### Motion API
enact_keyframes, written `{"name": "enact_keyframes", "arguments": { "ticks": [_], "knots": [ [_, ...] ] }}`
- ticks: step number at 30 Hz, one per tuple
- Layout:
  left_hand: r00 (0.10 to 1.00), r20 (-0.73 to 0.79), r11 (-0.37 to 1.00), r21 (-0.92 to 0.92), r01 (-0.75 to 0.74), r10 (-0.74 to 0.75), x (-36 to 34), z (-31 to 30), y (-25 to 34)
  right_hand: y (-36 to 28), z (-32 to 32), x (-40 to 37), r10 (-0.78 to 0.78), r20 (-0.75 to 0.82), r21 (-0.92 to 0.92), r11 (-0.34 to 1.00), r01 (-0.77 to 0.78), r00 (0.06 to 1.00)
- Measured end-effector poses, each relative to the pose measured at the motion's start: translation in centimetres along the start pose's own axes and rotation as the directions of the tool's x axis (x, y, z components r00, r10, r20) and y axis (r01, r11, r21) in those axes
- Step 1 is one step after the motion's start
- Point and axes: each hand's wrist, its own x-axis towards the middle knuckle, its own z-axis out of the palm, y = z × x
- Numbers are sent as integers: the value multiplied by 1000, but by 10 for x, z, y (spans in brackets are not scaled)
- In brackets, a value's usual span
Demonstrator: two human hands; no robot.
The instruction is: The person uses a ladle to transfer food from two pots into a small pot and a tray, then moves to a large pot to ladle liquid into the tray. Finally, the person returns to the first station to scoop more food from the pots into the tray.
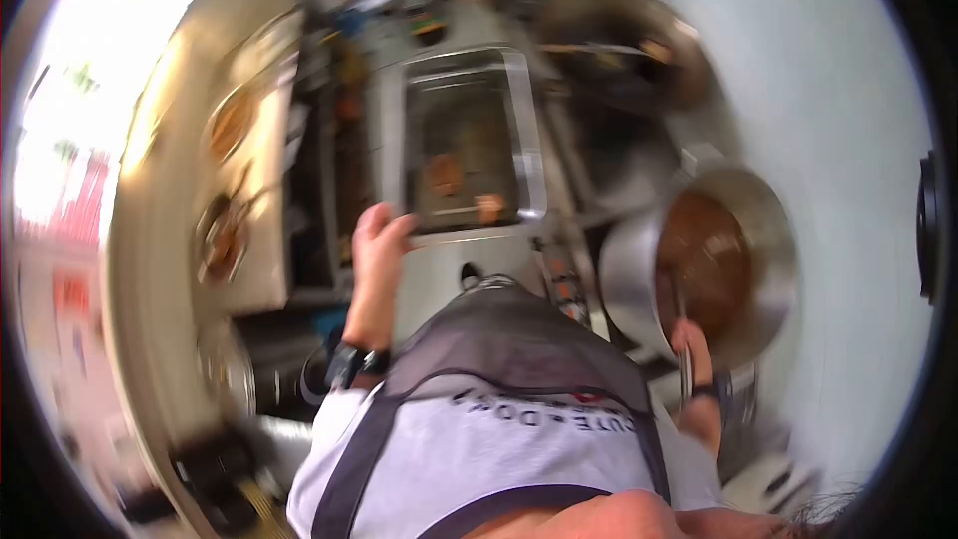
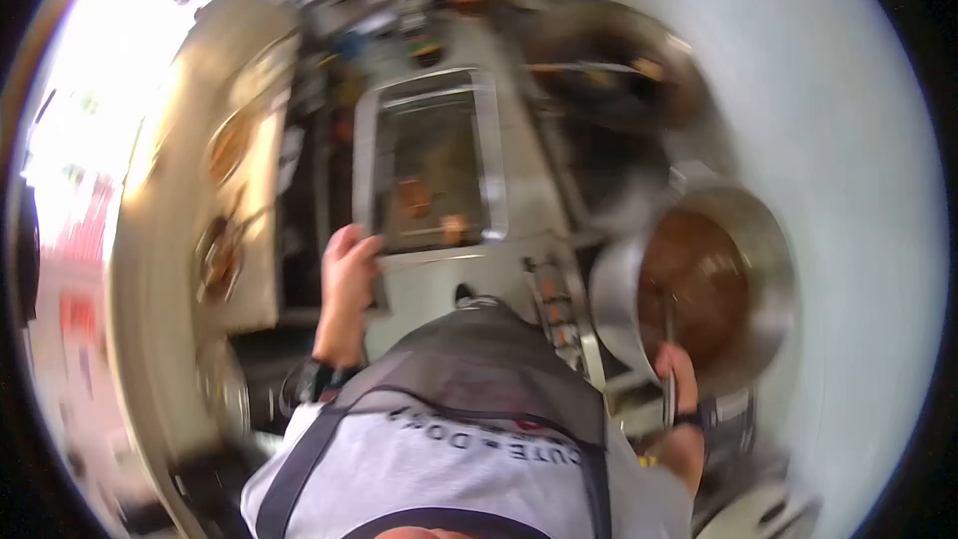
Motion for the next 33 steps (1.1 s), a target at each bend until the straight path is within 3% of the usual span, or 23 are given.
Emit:
{"name": "enact_keyframes", "arguments": {
  "ticks": [1, 2, 3, 4, 5, 8, 12, 15, 19, 23, 33],
  "knots": [
    [1000, -26, 995, -95, -6, 4, 0, 8, 3, 11, 128, -28, -114, -204, -168, 982, 80, 972],
    [999, 32, 994, -105, -17, 20, -2, 15, 9, 21, 143, -35, -246, -300, -212, 959, 187, 922],
    [998, 68, 1000, -16, 3, -2, 1, 12, 11, 22, 189, -54, -309, -222, -353, 910, 219, 925],
    [996, 92, 997, -79, 4, 3, 3, 10, 10, 18, 202, -60, -149, -284, -111, 986, 122, 947],
    [996, 90, 990, -140, 0, 13, 6, 14, 8, 15, 205, -63, 22, -266, 136, 991, 14, 964],
    [985, 170, 981, -192, -5, 38, 9, 21, 11, 28, 233, -88, 15, -238, 318, 946, 63, 971],
    [969, 237, 977, -210, -23, 74, 16, 32, 22, 53, 259, -115, -94, -153, 264, 956, 132, 984],
    [953, 289, 979, -203, -29, 88, 19, 44, 26, 72, 280, -127, -207, -204, 230, 940, 253, 957],
    [941, 325, 986, -164, -37, 90, 22, 59, 28, 101, 283, -128, -298, -152, 163, 933, 321, 942],
    [921, 385, 992, -125, -9, 57, 23, 73, 26, 117, 302, -135, -334, -268, 133, 916, 378, 904],
    [874, 484, 996, -93, 2, 44, 12, 108, 25, 144, 319, -160, -357, -205, 234, 886, 400, 911]
  ]
}}
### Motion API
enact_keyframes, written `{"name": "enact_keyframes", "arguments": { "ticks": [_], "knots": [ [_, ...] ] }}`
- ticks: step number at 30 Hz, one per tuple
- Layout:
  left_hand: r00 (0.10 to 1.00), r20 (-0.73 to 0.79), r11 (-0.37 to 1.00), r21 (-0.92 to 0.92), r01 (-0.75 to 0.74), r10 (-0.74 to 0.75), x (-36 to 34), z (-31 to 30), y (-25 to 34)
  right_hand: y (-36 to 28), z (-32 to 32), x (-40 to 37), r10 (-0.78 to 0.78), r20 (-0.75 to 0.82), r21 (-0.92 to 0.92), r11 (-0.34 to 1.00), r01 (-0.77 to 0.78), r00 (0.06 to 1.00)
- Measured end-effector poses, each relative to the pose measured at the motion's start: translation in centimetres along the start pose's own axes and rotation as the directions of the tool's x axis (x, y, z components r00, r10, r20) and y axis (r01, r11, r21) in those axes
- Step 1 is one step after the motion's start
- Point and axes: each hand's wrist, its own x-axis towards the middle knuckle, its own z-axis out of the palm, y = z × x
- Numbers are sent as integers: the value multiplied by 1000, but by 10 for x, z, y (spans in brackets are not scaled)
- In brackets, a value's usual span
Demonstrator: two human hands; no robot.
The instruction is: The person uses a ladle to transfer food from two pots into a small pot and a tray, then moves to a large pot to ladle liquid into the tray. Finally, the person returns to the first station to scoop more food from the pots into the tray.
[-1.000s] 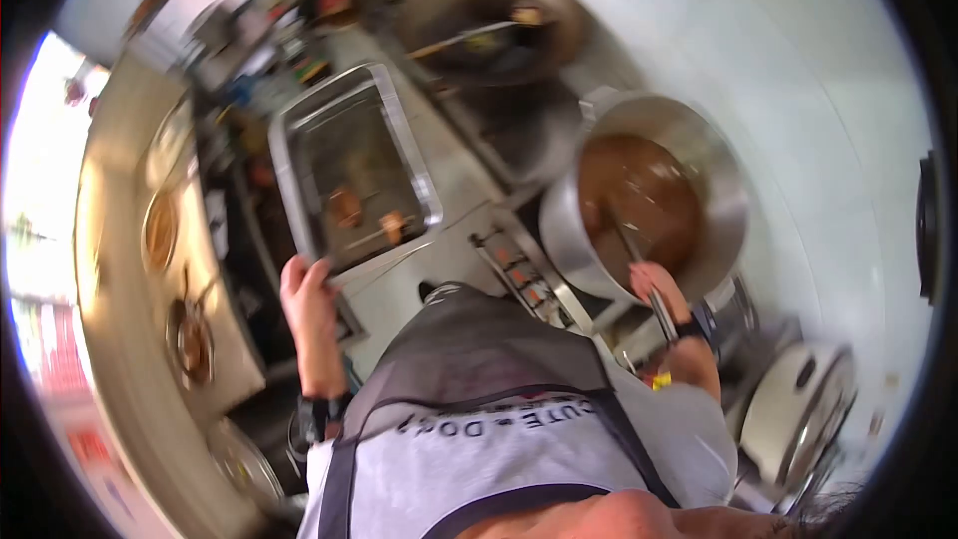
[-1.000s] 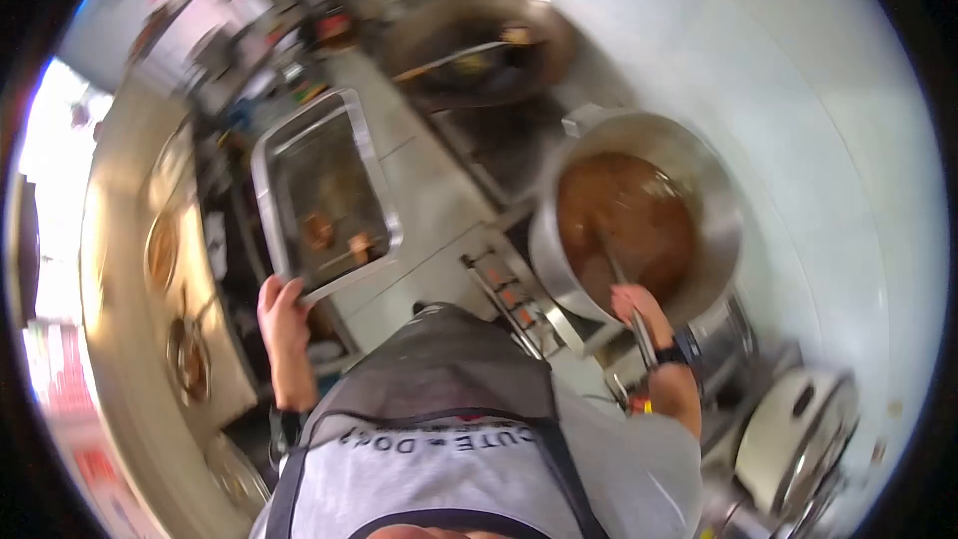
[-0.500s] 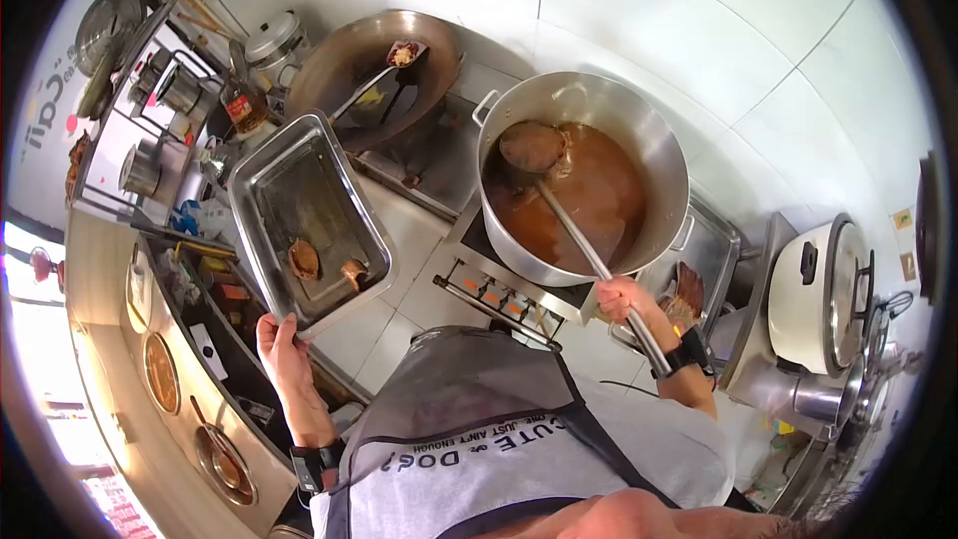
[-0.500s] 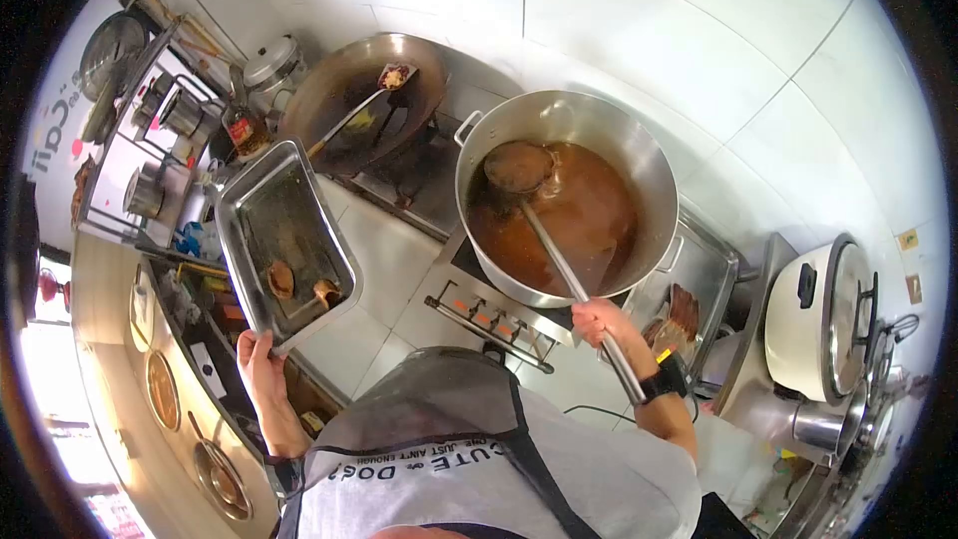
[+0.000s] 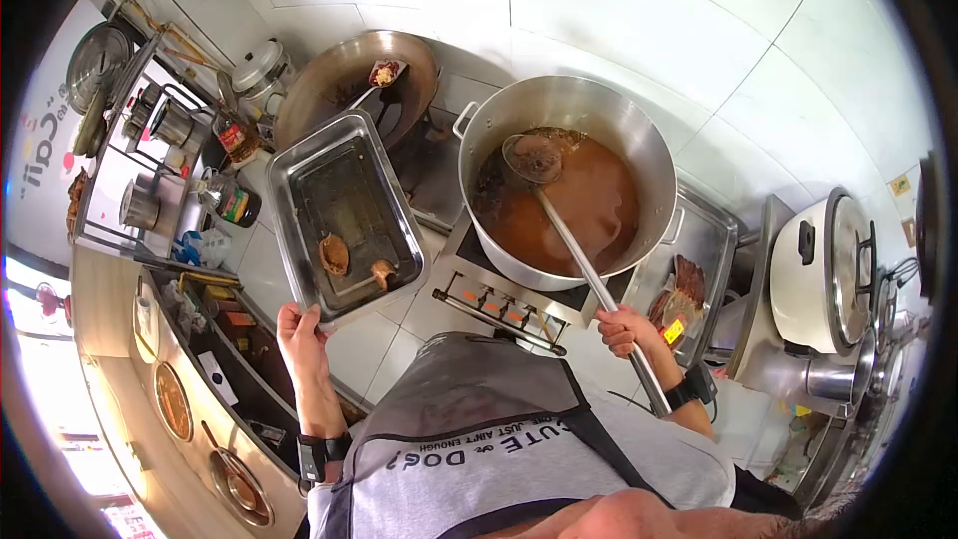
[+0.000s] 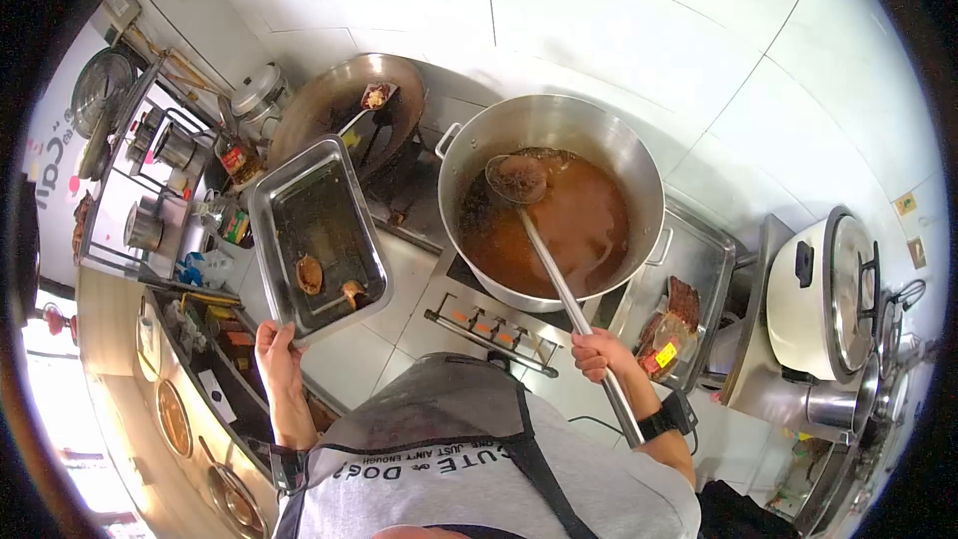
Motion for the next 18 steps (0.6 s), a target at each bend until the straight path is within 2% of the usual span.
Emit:
{"name": "enact_keyframes", "arguments": {
  "ticks": [4, 11, 13, 18],
  "knots": [
    [1000, 8, 1000, 18, 22, -22, 4, 12, -3, 4, 3, -14, 36, 33, 72, 997, -38, 999],
    [997, 61, 999, 12, 36, -37, 8, 26, -13, 13, 16, -28, 28, -13, 89, 996, -27, 1000],
    [996, 76, 999, -8, 40, -39, 8, 29, -13, 9, 26, -34, -9, -113, -44, 999, 4, 994],
    [995, 71, 998, 16, 65, -66, 7, 31, -10, -5, 48, -53, -21, -272, -201, 979, -36, 962]
  ]
}}
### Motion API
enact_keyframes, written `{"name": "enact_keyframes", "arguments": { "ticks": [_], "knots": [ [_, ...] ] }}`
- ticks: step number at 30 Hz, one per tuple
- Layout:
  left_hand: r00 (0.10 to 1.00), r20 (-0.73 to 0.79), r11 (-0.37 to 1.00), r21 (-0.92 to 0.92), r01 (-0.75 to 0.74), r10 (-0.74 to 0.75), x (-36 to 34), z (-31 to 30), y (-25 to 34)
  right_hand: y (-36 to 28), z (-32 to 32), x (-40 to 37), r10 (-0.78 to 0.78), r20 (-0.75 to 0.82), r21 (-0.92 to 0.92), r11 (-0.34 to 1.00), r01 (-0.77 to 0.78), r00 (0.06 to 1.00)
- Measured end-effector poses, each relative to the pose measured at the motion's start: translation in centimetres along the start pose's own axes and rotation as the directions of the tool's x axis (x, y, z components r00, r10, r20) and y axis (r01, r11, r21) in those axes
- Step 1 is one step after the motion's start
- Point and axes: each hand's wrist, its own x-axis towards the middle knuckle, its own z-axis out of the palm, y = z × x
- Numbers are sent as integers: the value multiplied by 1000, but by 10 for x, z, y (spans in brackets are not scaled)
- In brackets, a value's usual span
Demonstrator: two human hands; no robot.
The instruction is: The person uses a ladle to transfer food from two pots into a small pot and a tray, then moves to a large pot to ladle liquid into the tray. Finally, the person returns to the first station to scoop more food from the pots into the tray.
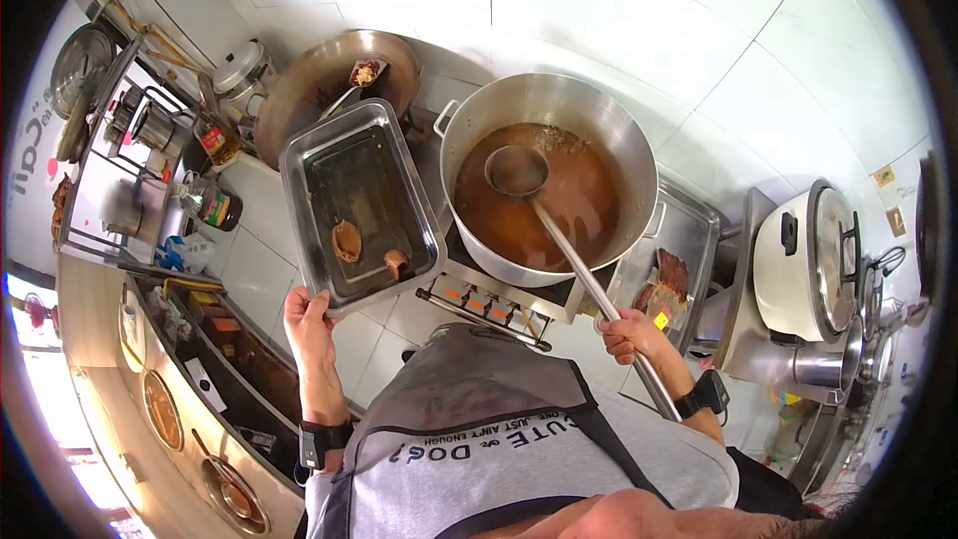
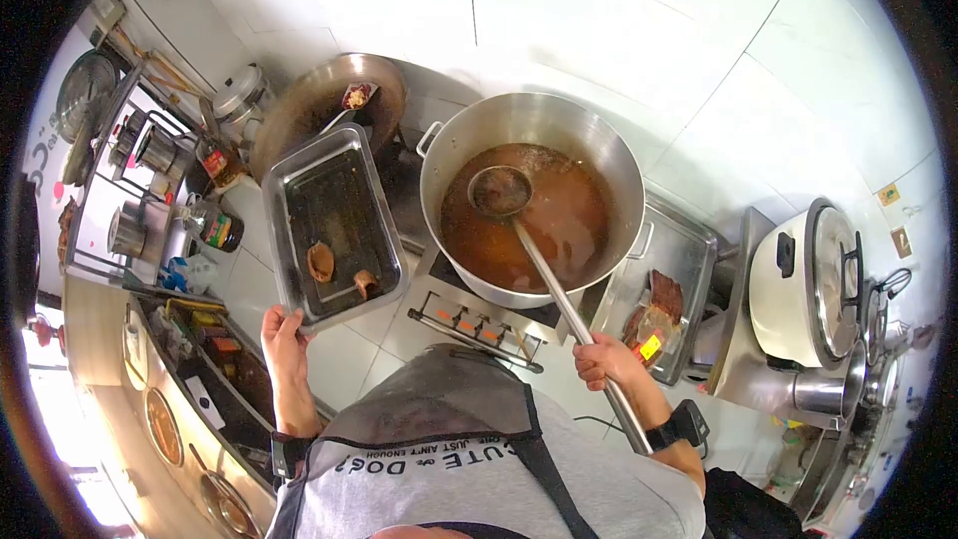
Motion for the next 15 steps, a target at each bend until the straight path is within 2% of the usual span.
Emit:
{"name": "enact_keyframes", "arguments": {
  "ticks": [2, 7, 9, 10, 12, 13, 15],
  "knots": [
    [1000, 0, 1000, 8, 7, -7, 1, -2, -1, -6, 2, -7, -4, -76, -102, 995, -4, 997],
    [1000, -20, 1000, -26, -8, 7, -2, -6, -5, -15, 11, -19, -44, -195, -215, 977, 1, 980],
    [1000, -19, 998, -56, -5, 4, -2, -7, -5, -15, 4, -16, 14, -159, -85, 996, -28, 987],
    [1000, -14, 996, -85, -6, 5, -2, -7, -5, -15, 1, -16, 14, -160, -87, 996, -28, 987],
    [1000, -25, 997, -81, -1, -2, -4, -7, -4, -14, -3, -15, 19, -17, 93, 996, -17, 1000],
    [999, -35, 997, -75, 3, -5, -4, -8, -4, -13, -6, -14, 18, -18, 93, 996, -16, 1000],
    [1000, -29, 997, -76, -2, -1, -2, -12, -7, -9, -11, -7, 29, 94, 188, 981, -46, 995]
  ]
}}
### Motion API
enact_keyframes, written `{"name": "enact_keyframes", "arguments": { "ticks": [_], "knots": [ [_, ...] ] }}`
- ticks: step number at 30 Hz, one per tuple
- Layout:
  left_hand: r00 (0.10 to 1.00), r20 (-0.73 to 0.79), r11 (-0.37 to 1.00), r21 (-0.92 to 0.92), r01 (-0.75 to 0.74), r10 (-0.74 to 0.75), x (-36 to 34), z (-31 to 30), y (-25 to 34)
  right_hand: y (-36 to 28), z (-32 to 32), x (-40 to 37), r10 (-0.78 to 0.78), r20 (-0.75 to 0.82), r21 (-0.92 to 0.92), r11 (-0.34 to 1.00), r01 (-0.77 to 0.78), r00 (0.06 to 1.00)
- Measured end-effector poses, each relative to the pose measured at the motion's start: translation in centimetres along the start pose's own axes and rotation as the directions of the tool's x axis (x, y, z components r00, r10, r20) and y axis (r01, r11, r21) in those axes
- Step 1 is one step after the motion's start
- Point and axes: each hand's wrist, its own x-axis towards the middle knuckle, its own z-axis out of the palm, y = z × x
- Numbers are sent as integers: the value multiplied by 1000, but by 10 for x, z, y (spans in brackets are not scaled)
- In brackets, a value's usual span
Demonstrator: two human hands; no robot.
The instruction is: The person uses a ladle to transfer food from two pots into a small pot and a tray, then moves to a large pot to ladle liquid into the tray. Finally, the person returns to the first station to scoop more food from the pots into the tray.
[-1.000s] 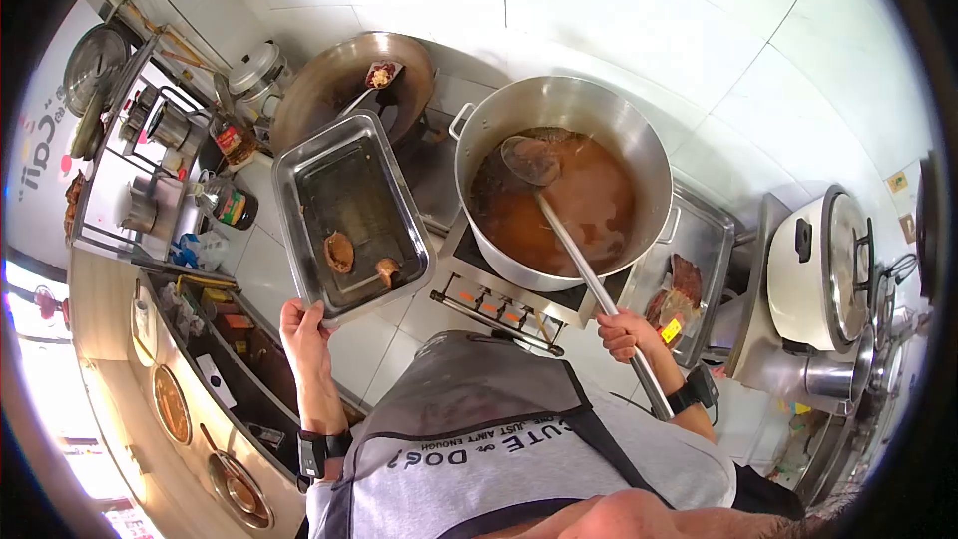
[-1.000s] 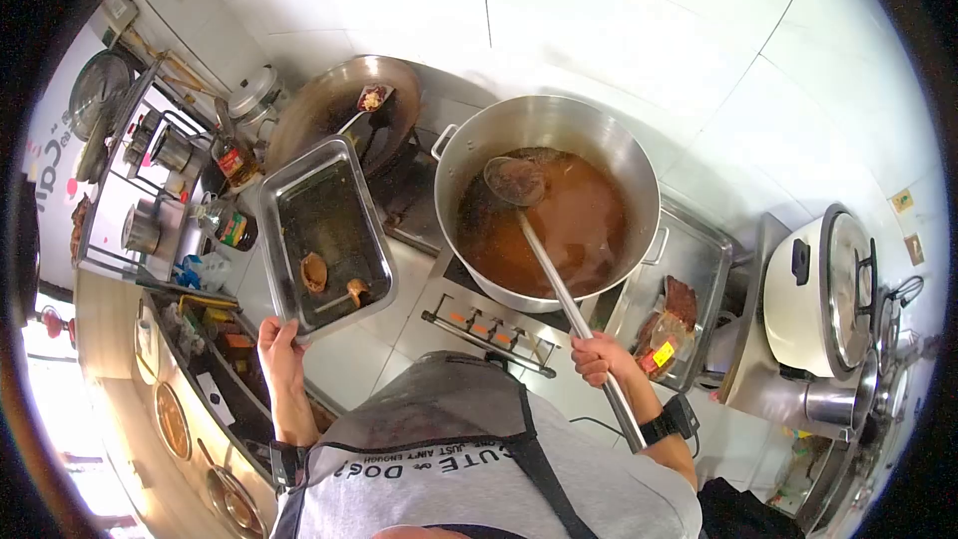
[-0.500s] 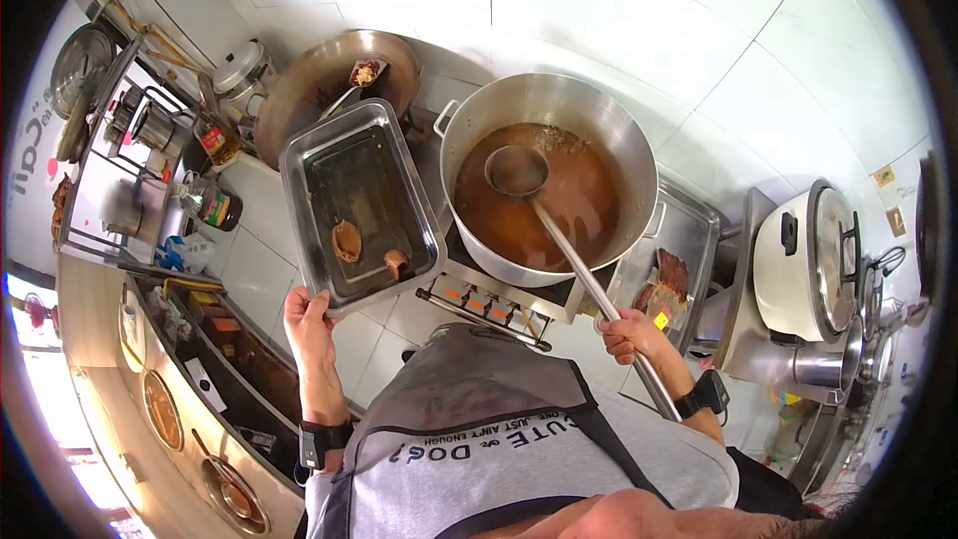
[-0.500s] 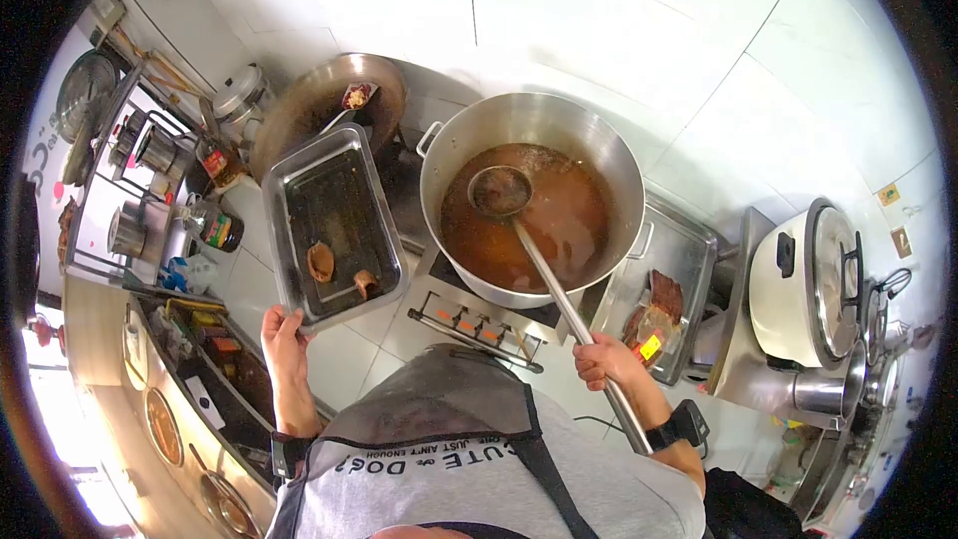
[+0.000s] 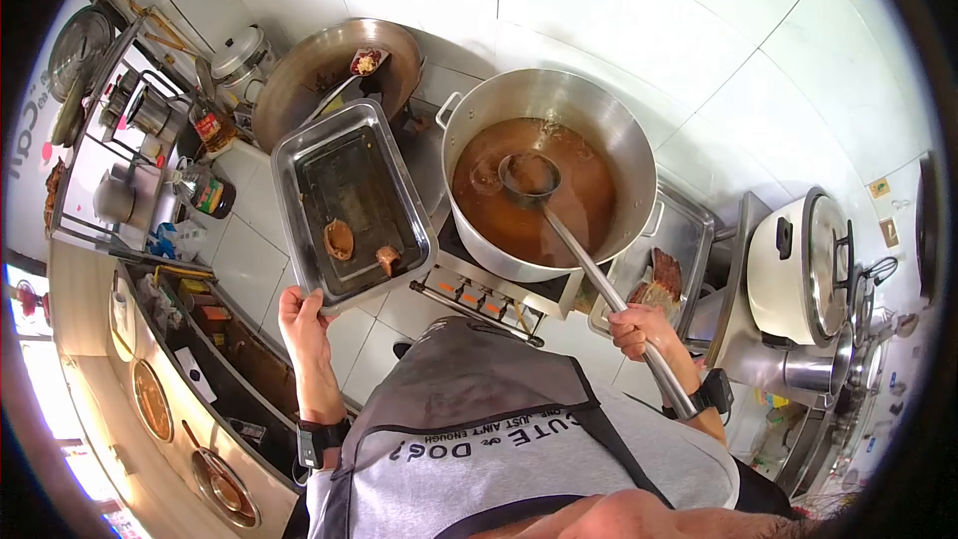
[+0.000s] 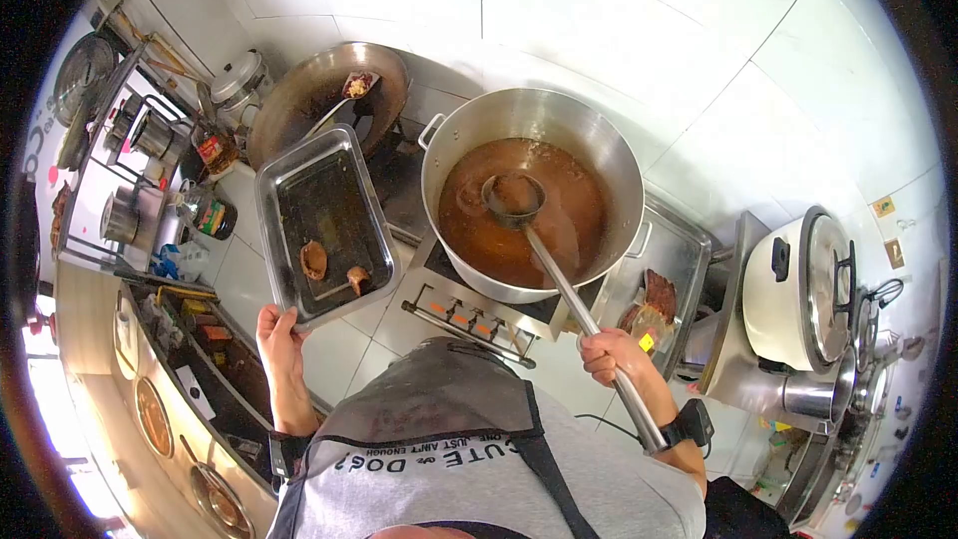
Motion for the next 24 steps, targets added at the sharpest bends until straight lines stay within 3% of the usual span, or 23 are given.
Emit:
{"name": "enact_keyframes", "arguments": {
  "ticks": [3, 11, 13, 20, 24],
  "knots": [
    [1000, -3, 1000, 9, -6, 6, -2, -1, 0, 9, -3, 10, 83, 34, 88, 992, -86, 996],
    [1000, -1, 999, 39, -25, 25, 1, -8, -1, 19, -11, 14, 121, 143, 186, 972, -147, 982],
    [999, 25, 999, 21, -27, 27, 1, -9, 0, 21, -7, 9, 119, 62, 141, 982, -127, 991],
    [1000, -6, 1000, 22, -12, 13, -1, -8, 2, 25, 0, -2, 93, 91, 183, 977, -109, 991],
    [1000, -3, 999, 29, -15, 15, 2, -9, 1, 26, 10, -11, 94, 29, 157, 983, -97, 995]
  ]
}}
